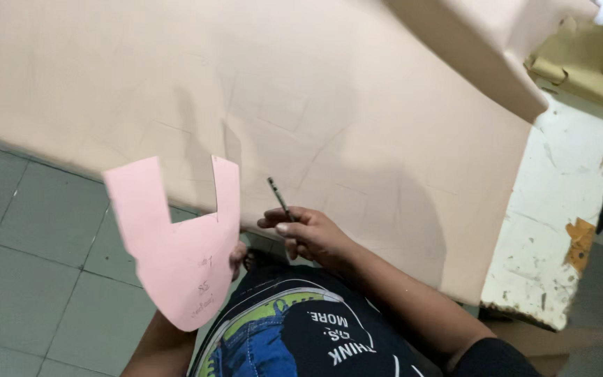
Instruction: The person holds a pink shoe upper pattern template on a large sheet of material and traces around its edge with a pen. They reposition and rotate the template several times, smooth the material flat, and continue tracing outlines of the pattern onto the sheet.
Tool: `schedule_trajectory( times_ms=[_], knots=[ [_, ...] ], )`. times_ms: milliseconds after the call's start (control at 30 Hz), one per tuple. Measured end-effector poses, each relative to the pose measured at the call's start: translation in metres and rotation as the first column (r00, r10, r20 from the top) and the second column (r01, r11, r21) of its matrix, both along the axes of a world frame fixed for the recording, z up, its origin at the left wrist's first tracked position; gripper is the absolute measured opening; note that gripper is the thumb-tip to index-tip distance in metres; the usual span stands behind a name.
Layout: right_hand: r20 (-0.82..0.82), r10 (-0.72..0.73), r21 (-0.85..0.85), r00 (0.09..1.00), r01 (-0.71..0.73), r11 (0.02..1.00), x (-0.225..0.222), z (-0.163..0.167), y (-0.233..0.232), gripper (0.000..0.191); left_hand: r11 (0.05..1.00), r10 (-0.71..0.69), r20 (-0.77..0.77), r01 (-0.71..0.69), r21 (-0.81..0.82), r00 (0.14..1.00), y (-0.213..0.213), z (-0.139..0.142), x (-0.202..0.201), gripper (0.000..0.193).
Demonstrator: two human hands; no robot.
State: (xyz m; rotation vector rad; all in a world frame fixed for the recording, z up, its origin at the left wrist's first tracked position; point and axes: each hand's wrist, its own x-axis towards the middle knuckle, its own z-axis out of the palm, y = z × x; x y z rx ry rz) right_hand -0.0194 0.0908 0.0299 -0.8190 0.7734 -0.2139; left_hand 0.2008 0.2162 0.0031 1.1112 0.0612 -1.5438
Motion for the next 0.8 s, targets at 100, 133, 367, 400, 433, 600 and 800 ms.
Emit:
schedule_trajectory(
  times_ms=[100, 133, 367, 400, 433, 600, 800],
  knots=[
    [0.004, 0.129, -0.05, 0.992, -0.129, 0.99, 0.051, -0.001, 0.01, 0.029, 0.992, -0.087, -0.003, 0.087, 0.095, 0.996, 0.011, 0.001, 0.012, 0.028],
    [0.031, 0.087, 0.005, 0.996, -0.088, 0.996, 0.066, -0.002, 0.012, 0.027, 0.988, -0.099, 0.008, 0.097, 0.12, 0.995, 0.015, 0.002, 0.017, 0.029],
    [-0.159, -0.235, -0.04, 0.959, 0.232, 0.972, 0.107, -0.019, -0.028, 0.019, 0.942, -0.142, 0.186, 0.075, 0.327, 0.972, 0.039, 0.019, 0.062, 0.037],
    [-0.176, -0.3, -0.095, 0.938, 0.287, 0.953, 0.108, -0.02, -0.044, 0.017, 0.929, -0.153, 0.205, 0.07, 0.364, 0.967, 0.044, 0.022, 0.069, 0.038],
    [-0.177, -0.33, -0.124, 0.927, 0.312, 0.942, 0.109, -0.02, -0.061, 0.016, 0.936, -0.128, 0.229, 0.041, 0.35, 0.965, 0.05, 0.024, 0.077, 0.039],
    [-0.161, -0.381, -0.298, 0.91, 0.323, 0.898, 0.139, -0.019, -0.119, 0.011, 0.923, -0.1, 0.347, -0.044, 0.383, 0.933, 0.062, 0.03, 0.135, 0.038],
    [-0.127, -0.433, -0.334, 0.893, 0.372, 0.866, 0.236, -0.026, -0.151, 0.013, 0.895, -0.208, 0.48, -0.033, 0.446, 0.852, 0.047, 0.033, 0.236, 0.037]
  ],
)
